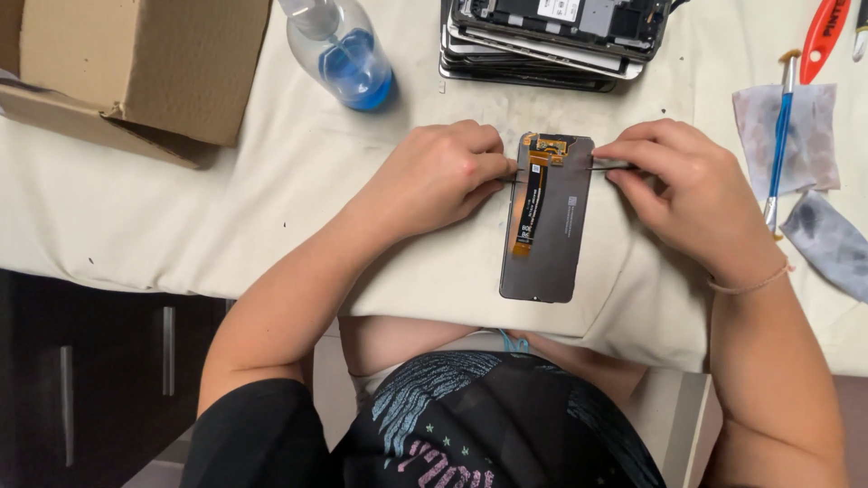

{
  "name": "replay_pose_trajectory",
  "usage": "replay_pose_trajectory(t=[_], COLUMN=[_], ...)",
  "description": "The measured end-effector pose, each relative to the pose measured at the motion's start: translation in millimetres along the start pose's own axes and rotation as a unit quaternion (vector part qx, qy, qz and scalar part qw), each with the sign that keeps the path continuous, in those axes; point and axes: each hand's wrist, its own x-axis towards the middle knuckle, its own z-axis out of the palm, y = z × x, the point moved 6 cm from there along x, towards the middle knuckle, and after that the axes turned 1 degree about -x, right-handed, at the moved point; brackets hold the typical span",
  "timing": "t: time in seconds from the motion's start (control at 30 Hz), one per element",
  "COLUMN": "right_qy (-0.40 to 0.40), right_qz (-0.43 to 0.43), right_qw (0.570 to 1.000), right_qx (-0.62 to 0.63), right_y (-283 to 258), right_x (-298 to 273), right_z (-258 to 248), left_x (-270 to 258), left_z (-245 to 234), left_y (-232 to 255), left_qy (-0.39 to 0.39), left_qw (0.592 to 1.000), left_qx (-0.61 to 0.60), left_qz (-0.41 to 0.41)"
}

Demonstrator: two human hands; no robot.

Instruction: The person works on a disassembled smartphone, using tweezers to peel back a ribbon cable and a brush to clean the screen surface. They then wipe the screen with a cloth.

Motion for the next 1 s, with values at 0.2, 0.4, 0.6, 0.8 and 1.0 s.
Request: replay_pose_trajectory(t=[0.2, 0.4, 0.6, 0.8, 1.0], right_qy=[0.016, 0.043, 0.059, 0.046, 0.084], right_qz=[0.029, 0.061, 0.112, 0.227, 0.261], right_qw=[0.999, 0.997, 0.987, 0.955, 0.928], right_qx=[-0.032, 0.016, 0.094, 0.186, 0.252], right_y=[4, 0, 0, 30, 32], right_x=[-8, 1, 19, 37, 36], right_z=[-2, 1, 13, 15, 15], left_x=[5, 11, 10, 10, 9], left_z=[6, 11, 11, 13, 16], left_y=[-1, -16, -16, -16, -13], left_qy=[0.072, 0.086, 0.071, 0.053, 0.044], left_qw=[0.996, 0.990, 0.990, 0.991, 0.992], left_qx=[-0.057, -0.076, -0.088, -0.095, -0.098], left_qz=[-0.023, -0.077, -0.082, -0.077, -0.069])
